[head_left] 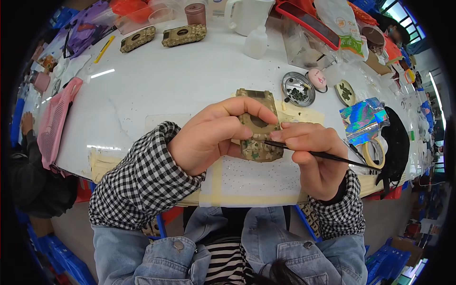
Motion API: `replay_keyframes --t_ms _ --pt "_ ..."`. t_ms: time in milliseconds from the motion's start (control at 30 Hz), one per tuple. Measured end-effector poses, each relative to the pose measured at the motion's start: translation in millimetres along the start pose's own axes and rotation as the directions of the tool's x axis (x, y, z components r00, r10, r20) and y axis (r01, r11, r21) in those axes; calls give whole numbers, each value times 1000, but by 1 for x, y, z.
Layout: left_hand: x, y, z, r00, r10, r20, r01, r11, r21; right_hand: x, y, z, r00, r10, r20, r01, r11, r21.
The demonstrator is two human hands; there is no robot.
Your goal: Painting camouflage patterns on a toy tank model with a fine brush.
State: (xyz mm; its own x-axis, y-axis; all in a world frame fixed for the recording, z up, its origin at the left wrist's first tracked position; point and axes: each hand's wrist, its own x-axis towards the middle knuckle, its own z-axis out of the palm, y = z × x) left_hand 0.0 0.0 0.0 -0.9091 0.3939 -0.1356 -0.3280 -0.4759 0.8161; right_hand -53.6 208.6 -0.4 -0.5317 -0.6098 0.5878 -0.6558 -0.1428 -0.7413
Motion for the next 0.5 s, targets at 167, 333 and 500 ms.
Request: replay_keyframes --t_ms 167,333,500 --pt "0 1 2 1000 -15 -19 15 1000 2 0 0 0 1000 -1 3 1 1000 -9" --pt "0 0 1 1000 -8 -12 8 1000 1 1 0 -1 999 -37 32 38 999 -37" --pt "0 0 2 1000 -15 -17 15 1000 -3 3 0 -1 996 -76 42 79 995 -60"
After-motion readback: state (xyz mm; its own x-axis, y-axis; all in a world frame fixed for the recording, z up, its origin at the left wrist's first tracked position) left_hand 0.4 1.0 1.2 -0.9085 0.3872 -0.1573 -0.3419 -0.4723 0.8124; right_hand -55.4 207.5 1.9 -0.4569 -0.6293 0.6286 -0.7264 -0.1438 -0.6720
